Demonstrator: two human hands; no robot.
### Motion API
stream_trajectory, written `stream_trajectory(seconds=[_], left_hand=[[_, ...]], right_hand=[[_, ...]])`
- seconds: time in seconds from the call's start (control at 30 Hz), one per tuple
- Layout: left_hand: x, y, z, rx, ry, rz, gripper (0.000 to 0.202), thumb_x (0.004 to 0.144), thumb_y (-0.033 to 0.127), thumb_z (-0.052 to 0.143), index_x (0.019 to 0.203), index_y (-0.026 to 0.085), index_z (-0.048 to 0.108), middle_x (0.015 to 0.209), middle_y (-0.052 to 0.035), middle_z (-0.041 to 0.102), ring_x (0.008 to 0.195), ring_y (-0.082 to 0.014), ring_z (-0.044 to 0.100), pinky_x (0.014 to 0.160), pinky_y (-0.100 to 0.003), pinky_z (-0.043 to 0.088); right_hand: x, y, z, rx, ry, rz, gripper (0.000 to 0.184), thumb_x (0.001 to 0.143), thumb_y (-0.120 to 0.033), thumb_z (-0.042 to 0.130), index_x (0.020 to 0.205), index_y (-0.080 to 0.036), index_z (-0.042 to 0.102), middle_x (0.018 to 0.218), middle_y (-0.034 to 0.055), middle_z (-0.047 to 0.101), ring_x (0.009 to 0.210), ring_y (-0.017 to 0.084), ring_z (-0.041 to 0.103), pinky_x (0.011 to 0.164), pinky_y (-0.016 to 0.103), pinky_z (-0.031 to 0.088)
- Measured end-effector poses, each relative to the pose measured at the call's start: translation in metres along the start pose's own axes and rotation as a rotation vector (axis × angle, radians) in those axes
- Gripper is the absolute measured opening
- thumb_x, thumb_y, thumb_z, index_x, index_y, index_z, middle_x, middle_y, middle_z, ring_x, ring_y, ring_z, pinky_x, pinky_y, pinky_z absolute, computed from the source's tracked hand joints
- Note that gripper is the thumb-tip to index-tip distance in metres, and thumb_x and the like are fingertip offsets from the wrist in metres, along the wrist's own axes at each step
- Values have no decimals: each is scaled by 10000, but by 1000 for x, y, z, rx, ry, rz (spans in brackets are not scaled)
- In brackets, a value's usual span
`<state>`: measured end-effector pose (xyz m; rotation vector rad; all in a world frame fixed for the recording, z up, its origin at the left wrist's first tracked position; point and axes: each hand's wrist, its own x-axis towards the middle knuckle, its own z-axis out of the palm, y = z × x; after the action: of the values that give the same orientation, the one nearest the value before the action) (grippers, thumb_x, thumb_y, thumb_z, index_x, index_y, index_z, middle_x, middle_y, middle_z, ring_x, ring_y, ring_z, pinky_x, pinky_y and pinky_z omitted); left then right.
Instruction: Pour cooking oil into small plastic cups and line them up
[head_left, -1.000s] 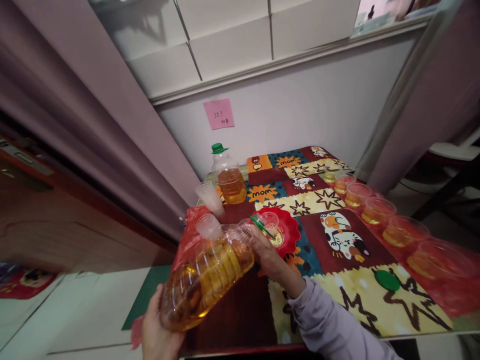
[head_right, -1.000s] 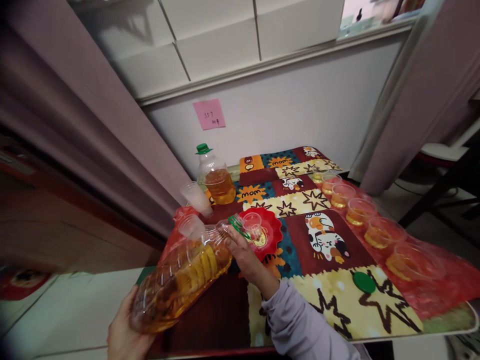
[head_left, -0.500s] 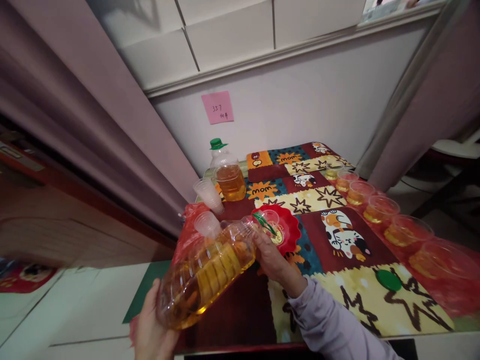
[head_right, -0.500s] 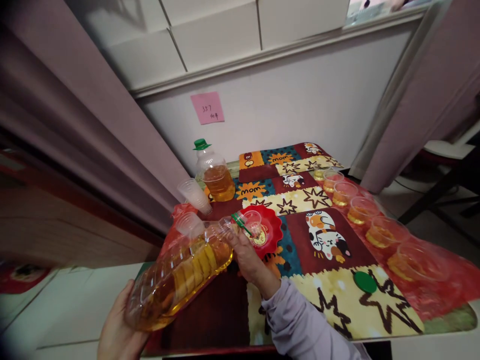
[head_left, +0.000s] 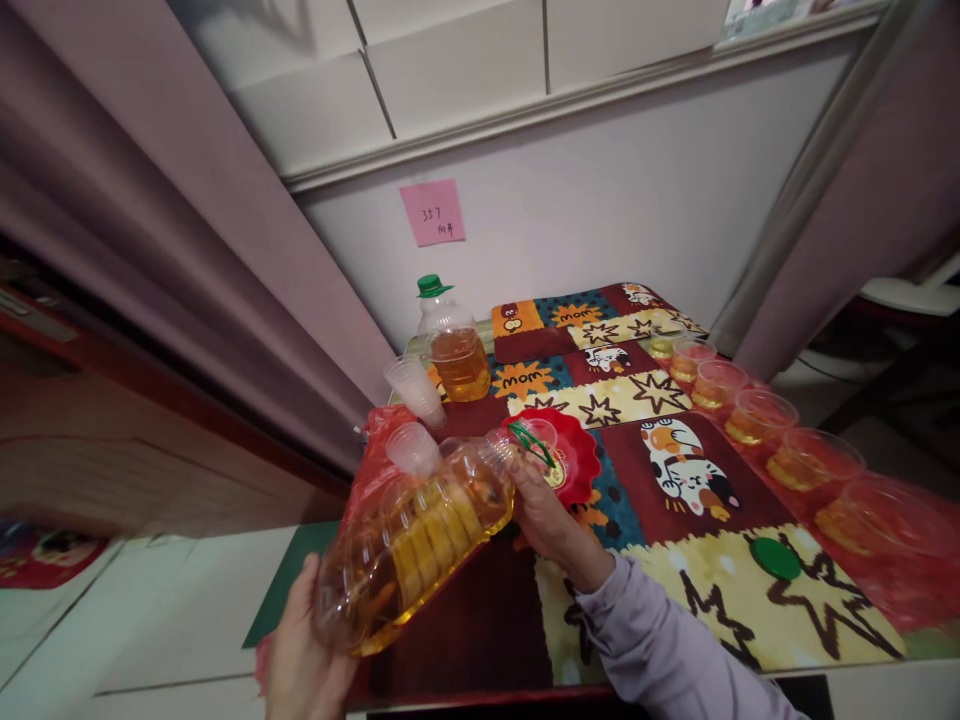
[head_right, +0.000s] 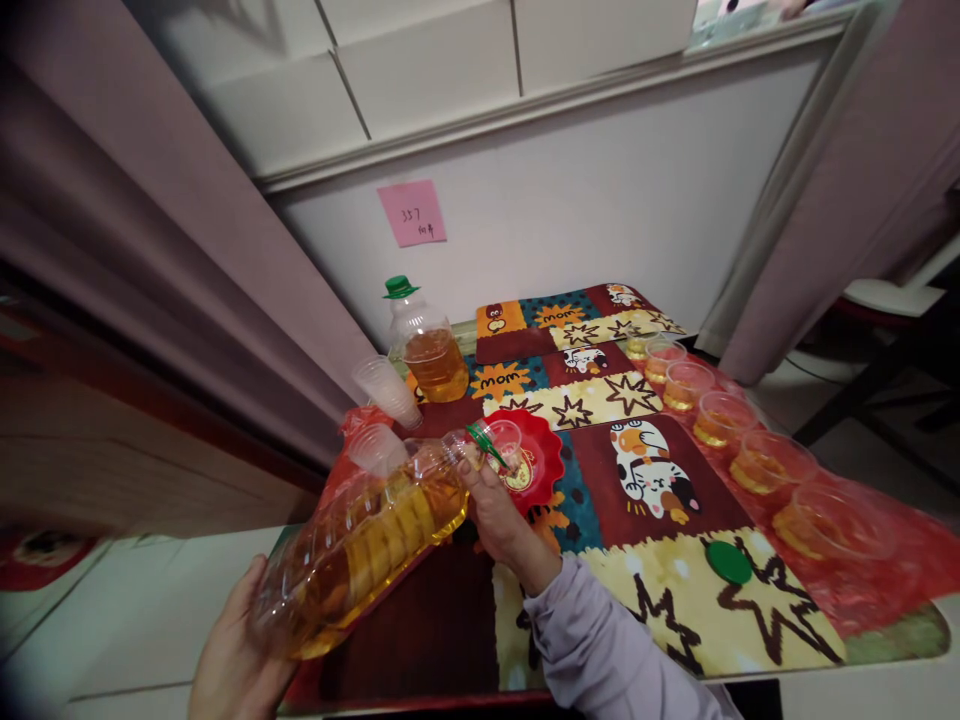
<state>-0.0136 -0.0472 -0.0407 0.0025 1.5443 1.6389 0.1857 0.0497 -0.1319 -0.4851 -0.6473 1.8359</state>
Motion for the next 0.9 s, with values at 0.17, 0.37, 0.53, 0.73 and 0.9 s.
stream_trajectory(seconds=[0.17, 0.37, 0.53, 0.73, 0.9], left_hand=[[-2, 2, 1, -6, 20, -12, 242, 943, 181, 484, 943, 156, 725, 725, -60, 784, 839, -287, 806, 813, -465, 672], [11, 2, -11, 3, 48, -14, 143, 877, 184, 610, 951, 172, 731, 773, -37, 793, 724, -244, 778, 753, -407, 666], [18, 1, -20, 22, 85, 22, 214, 846, 202, 666, 1046, 191, 741, 826, -30, 798, 748, -251, 771, 724, -408, 663], [15, 0, -18, 26, 73, 51, 250, 855, 210, 666, 1093, 194, 742, 865, -30, 804, 779, -253, 773, 734, -396, 660], [12, 0, -16, 21, 72, 47, 232, 871, 197, 650, 1086, 184, 736, 859, -33, 801, 771, -242, 770, 730, -380, 659]], right_hand=[[1, 2, -1, 33, 4, 12, 587, 827, -648, 786, 1272, -277, 689, 1344, 56, 750, 1299, 302, 672, 1170, 515, 472], [1, 5, -3, 21, -9, -7, 509, 859, -629, 768, 1221, -275, 710, 1308, 48, 766, 1283, 291, 679, 1162, 502, 484], [1, 5, -3, 24, -12, -3, 555, 864, -643, 754, 1277, -277, 698, 1315, 49, 765, 1284, 300, 678, 1168, 520, 478], [1, 3, -1, 12, -39, 7, 554, 877, -659, 731, 1276, -275, 709, 1302, 62, 770, 1301, 316, 669, 1134, 528, 513], [1, 3, -2, 2, -30, -8, 503, 885, -654, 721, 1222, -280, 731, 1259, 50, 787, 1287, 311, 680, 1139, 531, 508]])
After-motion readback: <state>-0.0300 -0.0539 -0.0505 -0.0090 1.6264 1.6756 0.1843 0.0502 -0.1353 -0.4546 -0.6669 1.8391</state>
